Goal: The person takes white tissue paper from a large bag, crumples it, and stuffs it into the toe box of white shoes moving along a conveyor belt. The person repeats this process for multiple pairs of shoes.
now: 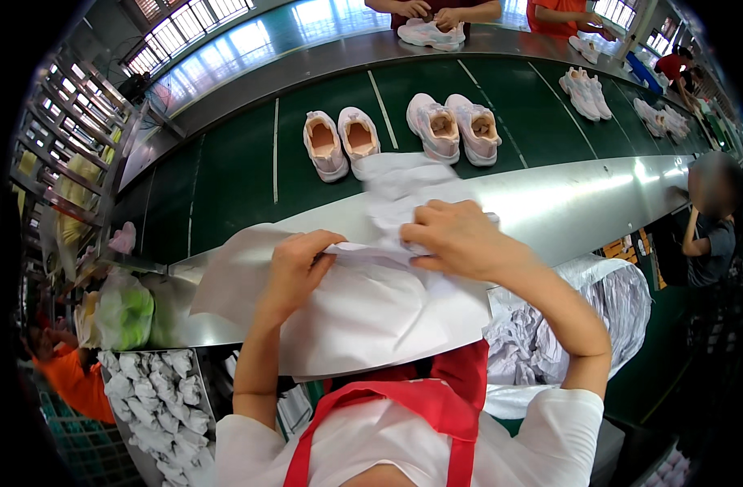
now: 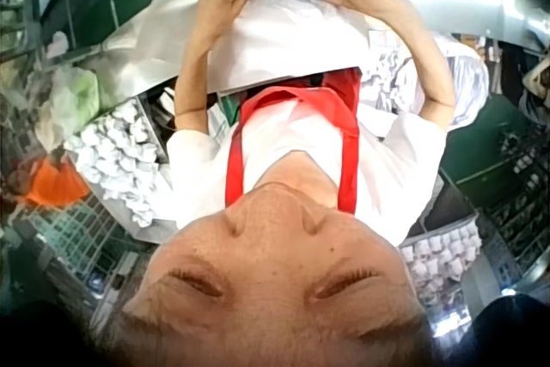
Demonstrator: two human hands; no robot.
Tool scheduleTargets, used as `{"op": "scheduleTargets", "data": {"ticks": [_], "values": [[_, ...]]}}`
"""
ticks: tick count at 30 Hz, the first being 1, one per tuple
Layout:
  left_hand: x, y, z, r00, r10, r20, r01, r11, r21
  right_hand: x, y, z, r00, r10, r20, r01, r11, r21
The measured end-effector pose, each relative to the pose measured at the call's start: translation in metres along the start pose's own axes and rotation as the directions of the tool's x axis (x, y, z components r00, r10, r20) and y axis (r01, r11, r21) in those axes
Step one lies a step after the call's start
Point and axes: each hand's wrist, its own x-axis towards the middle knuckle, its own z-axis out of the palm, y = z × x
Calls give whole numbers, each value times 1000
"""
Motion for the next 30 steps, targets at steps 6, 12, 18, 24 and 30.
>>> {"op": "scheduleTargets", "data": {"ticks": [6,12,18,24,30], "values": [[-3,13,-22,988,120,100,-128,988,85,-17,48,-42,779,457,-430,-411,889,200],[10,37,-9,911,340,232,-359,932,45,37,14,-4,960,37,-279,88,901,424],[5,9,-18,999,-54,0,54,998,25,18,-6,-36,967,54,248,-174,852,494],[6,15,-17,947,-126,-296,104,991,-89,17,-1,-31,959,276,66,-280,888,363],[-20,29,-49,972,212,-100,-204,975,86,32,24,-27,940,335,-62,-261,825,501]]}}
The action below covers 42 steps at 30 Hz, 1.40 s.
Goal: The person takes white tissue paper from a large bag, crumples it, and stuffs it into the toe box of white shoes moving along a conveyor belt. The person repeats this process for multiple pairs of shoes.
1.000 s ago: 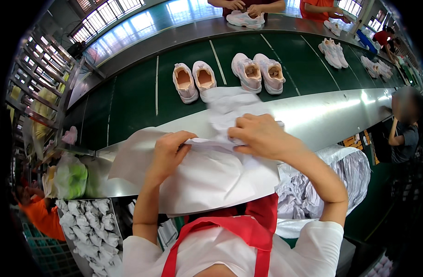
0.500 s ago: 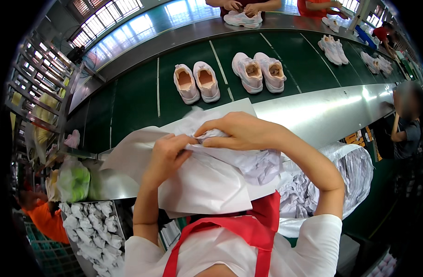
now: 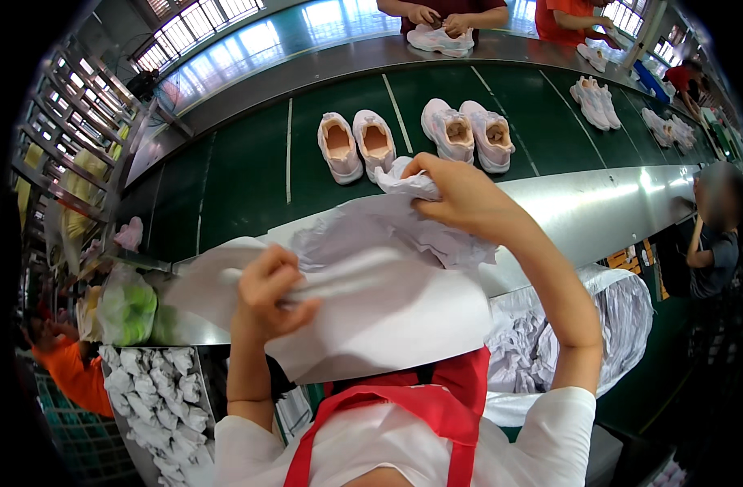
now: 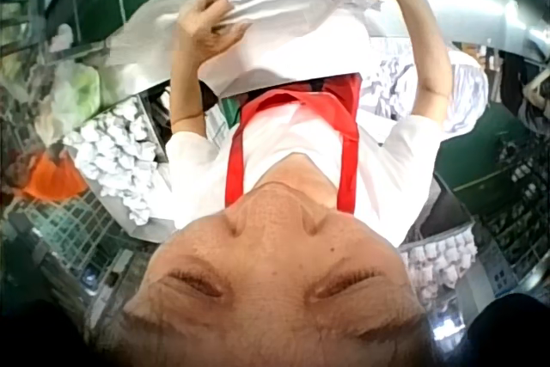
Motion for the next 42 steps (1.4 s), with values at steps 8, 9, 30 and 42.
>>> {"op": "scheduleTargets", "data": {"ticks": [8,9,30,42], "values": [[27,65,-3,976,187,-109,-166,971,174,23,-42,24,949,-203,240,168,973,157],[34,51,2,990,96,-103,-69,968,243,19,-55,22,929,-189,318,126,970,206],[44,-23,17,861,-194,-471,283,951,125,-6,-25,-22,758,-46,-651,248,943,222],[46,18,32,881,-412,-233,-39,426,-904,-16,-35,105,924,-245,-293,316,921,228]]}}
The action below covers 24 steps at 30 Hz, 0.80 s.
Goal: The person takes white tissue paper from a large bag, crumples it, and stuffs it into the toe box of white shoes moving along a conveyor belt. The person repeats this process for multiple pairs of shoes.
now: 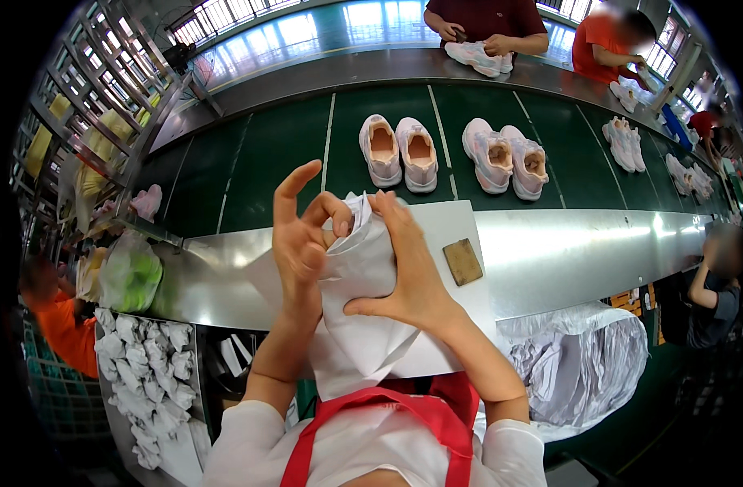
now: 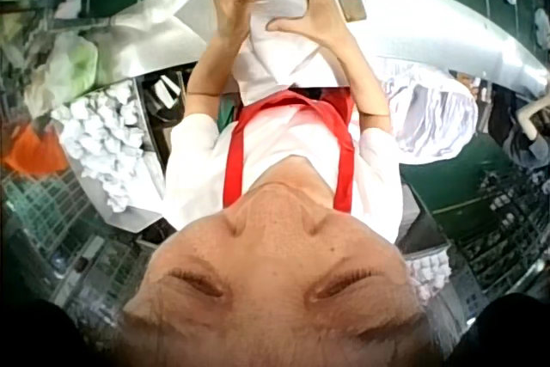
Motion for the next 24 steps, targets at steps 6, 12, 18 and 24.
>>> {"op": "scheduleTargets", "data": {"ticks": [6,12,18,24], "values": [[10,-24,-9,992,-97,-77,64,934,-352,8,4,4,906,308,289,-390,874,289],[-21,-15,-31,990,102,-94,26,527,849,9,7,-44,894,330,-303,-222,913,342],[-62,-49,-54,597,-795,105,745,598,296,-4,6,-44,801,142,-581,-128,990,66],[-78,-58,-70,701,-710,-62,713,701,35,2,16,-66,684,306,-662,-124,943,308]]}}
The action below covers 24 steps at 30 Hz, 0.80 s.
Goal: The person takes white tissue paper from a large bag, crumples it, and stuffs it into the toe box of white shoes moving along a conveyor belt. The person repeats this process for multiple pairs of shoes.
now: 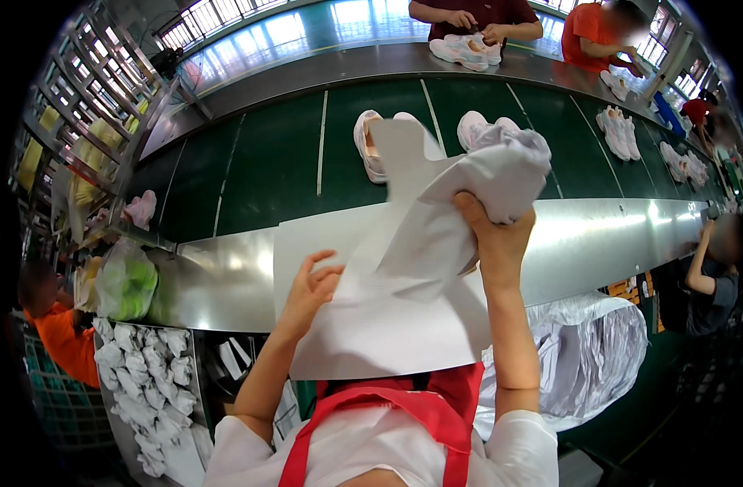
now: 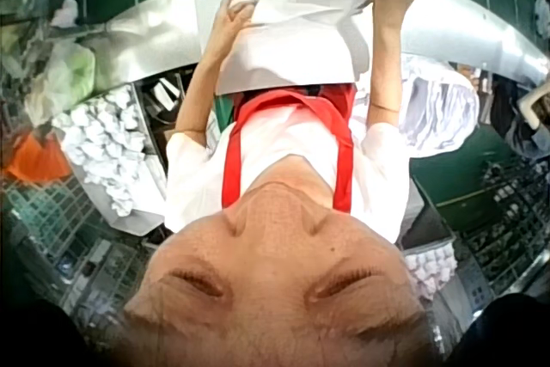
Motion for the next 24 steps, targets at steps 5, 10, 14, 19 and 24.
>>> {"op": "scheduleTargets", "data": {"ticks": [5,10,14,19,24], "values": [[8,-12,2,871,46,489,334,676,-657,-37,-5,24,356,-721,594,928,348,-135],[20,53,28,946,46,320,133,846,-516,-82,14,43,12,-667,745,888,350,298],[23,61,24,867,170,469,-136,985,-105,-77,21,51,-45,-542,839,749,537,387],[26,79,55,999,-38,-35,47,952,303,-67,18,50,-18,-586,810,706,566,426],[45,27,34,916,398,43,-398,917,-17,-68,19,41,651,-358,670,444,895,47]]}}
